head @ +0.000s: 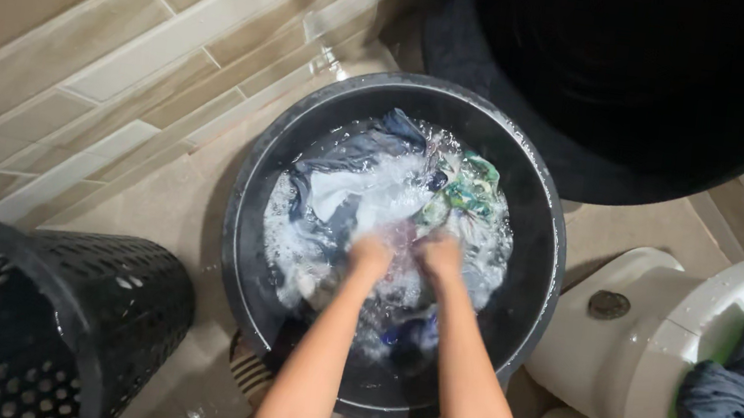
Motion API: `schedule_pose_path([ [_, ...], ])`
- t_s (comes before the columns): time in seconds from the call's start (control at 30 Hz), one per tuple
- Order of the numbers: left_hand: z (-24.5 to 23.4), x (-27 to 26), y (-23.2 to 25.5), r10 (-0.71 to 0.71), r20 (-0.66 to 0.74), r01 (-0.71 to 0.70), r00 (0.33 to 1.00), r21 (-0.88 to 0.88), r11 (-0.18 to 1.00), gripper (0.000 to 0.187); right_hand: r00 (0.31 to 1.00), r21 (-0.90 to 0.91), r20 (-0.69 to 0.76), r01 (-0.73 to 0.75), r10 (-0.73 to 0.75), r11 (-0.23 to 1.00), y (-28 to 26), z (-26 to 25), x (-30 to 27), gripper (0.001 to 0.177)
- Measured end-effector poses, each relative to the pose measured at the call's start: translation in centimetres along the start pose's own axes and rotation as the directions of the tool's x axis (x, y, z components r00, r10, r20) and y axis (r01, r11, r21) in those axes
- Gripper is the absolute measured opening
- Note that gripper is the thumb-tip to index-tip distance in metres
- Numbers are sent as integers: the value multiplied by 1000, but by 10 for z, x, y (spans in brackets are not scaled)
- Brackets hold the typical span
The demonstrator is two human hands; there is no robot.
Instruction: The person is hand-washing clothes in a black basin filled with soapy water. They repeatedly submerge, agitate, and wring out various garments, then place them into a black laundry basket beside them.
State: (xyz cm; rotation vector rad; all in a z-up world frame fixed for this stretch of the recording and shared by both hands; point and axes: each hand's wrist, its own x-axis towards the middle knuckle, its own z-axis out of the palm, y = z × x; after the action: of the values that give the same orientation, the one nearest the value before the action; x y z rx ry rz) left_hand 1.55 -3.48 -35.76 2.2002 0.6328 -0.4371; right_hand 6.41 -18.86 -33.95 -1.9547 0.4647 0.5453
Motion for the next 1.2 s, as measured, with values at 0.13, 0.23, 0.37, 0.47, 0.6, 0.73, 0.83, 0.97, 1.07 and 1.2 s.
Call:
schedule_pose_path([
  [0.13, -101, -44, 64, 60, -235, -141, 970, -343, 929, 19, 993, 292, 76, 60, -85, 955, -97, -74, -83, 36],
  [0.23, -176, -107, 132, 241, -52, -225, 969, -584, 780, 25, 923, 208, 235, 259, -306, 943, -206, -106, -185, 56],
  [0.37, -239, -161, 167, 470, 122, -215, 874, -771, 599, 44, 871, -162, 223, 477, -439, 864, -286, -104, -239, 37],
  [0.47, -263, -170, 151, 709, -216, -652, 672, -625, 428, 105, 831, -197, 269, 543, -488, 816, -307, -112, -261, 19],
  [0.6, -222, -151, 168, 819, -185, -777, 543, -481, 407, 92, 654, 129, 179, 725, -735, 677, -321, -148, -292, 17],
  [0.73, -239, -154, 178, 690, -12, -629, 724, -422, 653, 77, 676, 585, -249, 676, -694, 448, -284, -195, -282, 11],
  [0.83, -253, -172, 198, 757, -145, -738, 637, -398, 545, 62, 843, 669, -261, 509, -470, 542, -230, -183, -241, 21],
  [0.97, -237, -214, 227, 891, -376, -966, 256, -78, 245, 49, 925, 913, 376, -359, -61, 193, -181, -111, -214, 38],
  [1.07, -219, -226, 225, 887, -399, -952, 233, -279, 125, 36, 897, 943, 243, -308, -369, -128, -169, -77, -203, 39],
  [1.2, -199, -209, 221, 344, -417, -430, 841, -902, -42, 27, 945, 925, -103, 206, -311, 319, -215, -86, -211, 21],
])
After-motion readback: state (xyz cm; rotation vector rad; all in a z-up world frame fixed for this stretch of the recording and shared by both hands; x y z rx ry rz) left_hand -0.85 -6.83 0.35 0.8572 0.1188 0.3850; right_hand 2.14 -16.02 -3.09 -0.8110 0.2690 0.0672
